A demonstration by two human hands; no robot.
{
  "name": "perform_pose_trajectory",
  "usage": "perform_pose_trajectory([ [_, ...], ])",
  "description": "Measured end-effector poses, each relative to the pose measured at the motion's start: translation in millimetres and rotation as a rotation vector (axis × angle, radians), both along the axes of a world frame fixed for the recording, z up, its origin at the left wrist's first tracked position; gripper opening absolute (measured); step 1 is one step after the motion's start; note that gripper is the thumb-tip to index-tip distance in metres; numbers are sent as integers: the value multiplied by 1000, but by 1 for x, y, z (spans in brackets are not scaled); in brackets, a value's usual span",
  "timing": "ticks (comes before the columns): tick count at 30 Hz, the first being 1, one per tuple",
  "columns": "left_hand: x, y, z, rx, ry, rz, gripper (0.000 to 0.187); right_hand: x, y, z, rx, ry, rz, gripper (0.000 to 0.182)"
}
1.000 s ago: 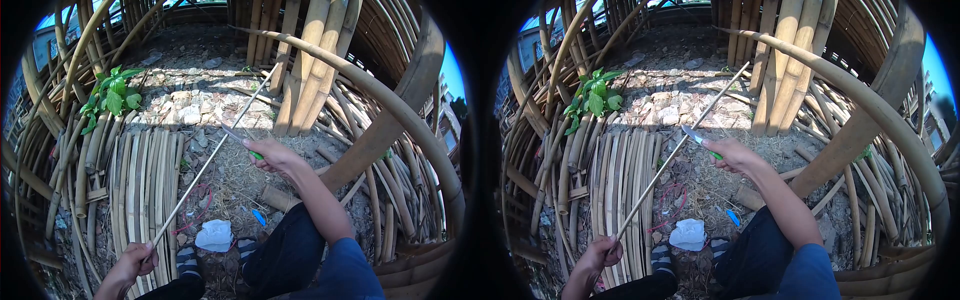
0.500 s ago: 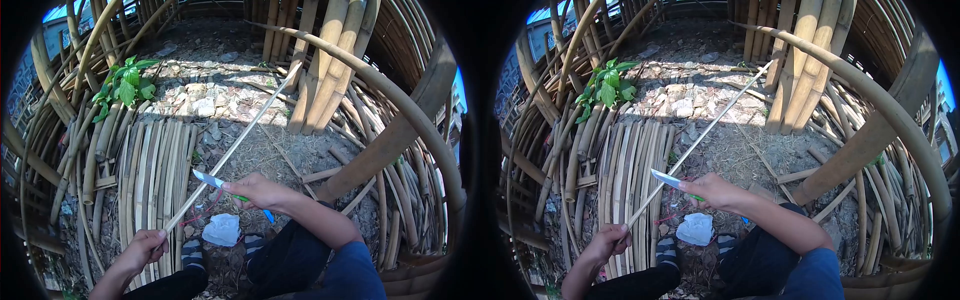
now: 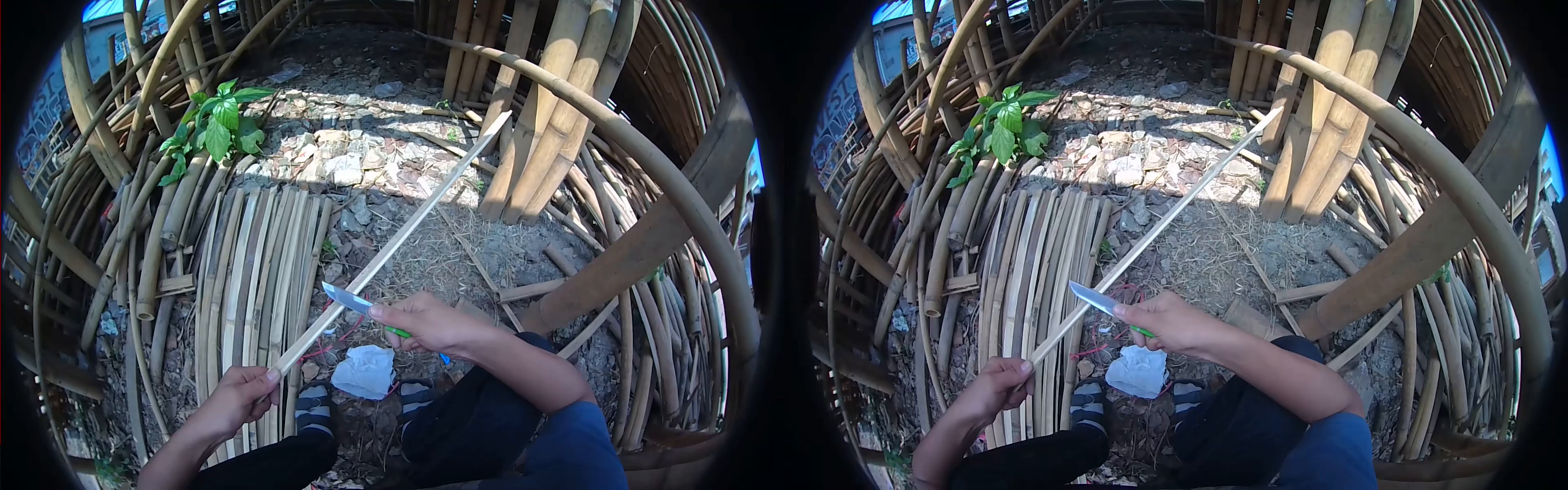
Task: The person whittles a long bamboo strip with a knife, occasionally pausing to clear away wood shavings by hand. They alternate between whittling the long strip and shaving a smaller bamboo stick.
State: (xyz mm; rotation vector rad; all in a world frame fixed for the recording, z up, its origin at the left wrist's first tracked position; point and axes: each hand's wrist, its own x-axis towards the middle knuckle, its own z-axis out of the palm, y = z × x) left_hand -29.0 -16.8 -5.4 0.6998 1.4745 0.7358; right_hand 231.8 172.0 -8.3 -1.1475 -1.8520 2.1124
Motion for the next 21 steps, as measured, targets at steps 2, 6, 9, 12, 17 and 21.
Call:
perform_pose_trajectory([
  [2, 0, -1, 0, 6, 22, 13, 45, 4, 13, -2, 3, 22, -17, 56],
  [6, -2, -4, 1, 13, 23, 20, 44, 28, 62, 3, 85, -39, -283, 56],
  [9, 1, -1, 4, 0, 6, 33, 42, 34, 65, 10, 95, -111, -344, 56],
  [12, 4, 2, 8, -9, 28, 45, 40, 18, 30, 8, 37, -78, -183, 56],
  [17, 9, 4, 13, 40, 78, 39, 35, 0, -3, -3, -85, 34, 59, 58],
  [21, 7, 4, 5, 86, 160, -2, 33, -7, -12, -10, -142, -4, 125, 58],
])
